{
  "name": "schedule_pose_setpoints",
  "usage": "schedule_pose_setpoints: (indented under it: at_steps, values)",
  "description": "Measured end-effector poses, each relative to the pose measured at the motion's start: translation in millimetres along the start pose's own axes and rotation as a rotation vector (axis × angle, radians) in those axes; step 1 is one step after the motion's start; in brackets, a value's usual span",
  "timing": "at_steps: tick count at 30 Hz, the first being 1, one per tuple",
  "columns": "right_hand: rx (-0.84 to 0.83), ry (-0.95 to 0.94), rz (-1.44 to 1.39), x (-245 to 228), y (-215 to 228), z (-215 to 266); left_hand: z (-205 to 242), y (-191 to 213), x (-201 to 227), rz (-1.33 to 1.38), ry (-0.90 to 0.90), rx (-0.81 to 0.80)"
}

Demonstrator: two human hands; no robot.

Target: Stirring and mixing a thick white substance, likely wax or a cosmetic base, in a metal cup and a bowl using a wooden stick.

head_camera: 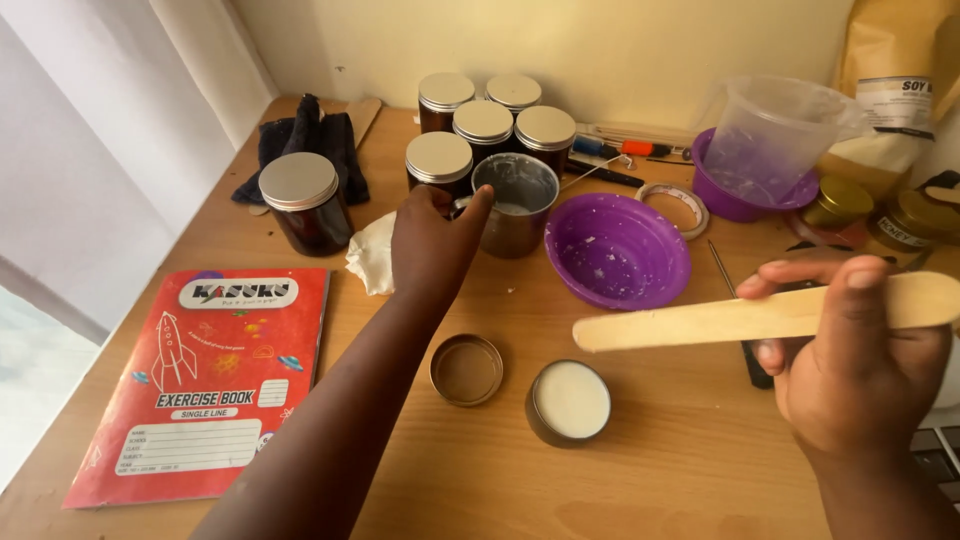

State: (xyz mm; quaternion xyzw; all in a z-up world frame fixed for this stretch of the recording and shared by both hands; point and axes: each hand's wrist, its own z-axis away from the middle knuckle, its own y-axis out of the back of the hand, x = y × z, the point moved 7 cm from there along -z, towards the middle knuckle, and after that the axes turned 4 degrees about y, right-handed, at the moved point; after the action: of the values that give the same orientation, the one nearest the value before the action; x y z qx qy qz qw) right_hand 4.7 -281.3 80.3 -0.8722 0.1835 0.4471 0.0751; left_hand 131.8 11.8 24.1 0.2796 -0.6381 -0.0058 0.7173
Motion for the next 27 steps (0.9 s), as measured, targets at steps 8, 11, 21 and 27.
schedule_pose_setpoints:
  at_steps: [8, 11, 21, 27]
  values:
    - [0.139, -0.030, 0.011, 9, 6, 0, -5, -22, -13, 0.079, 0.015, -0.083]
    - [0.206, -0.058, -0.025, 11, 10, 0, 8, -14, -19, 0.139, -0.106, -0.044]
    - [0.137, -0.030, 0.038, 8, 2, 3, 27, -6, -37, 0.332, -0.285, -0.063]
    - [0.085, -0.013, 0.132, 8, 0, 4, 39, 8, -30, 0.364, -0.069, -0.052]
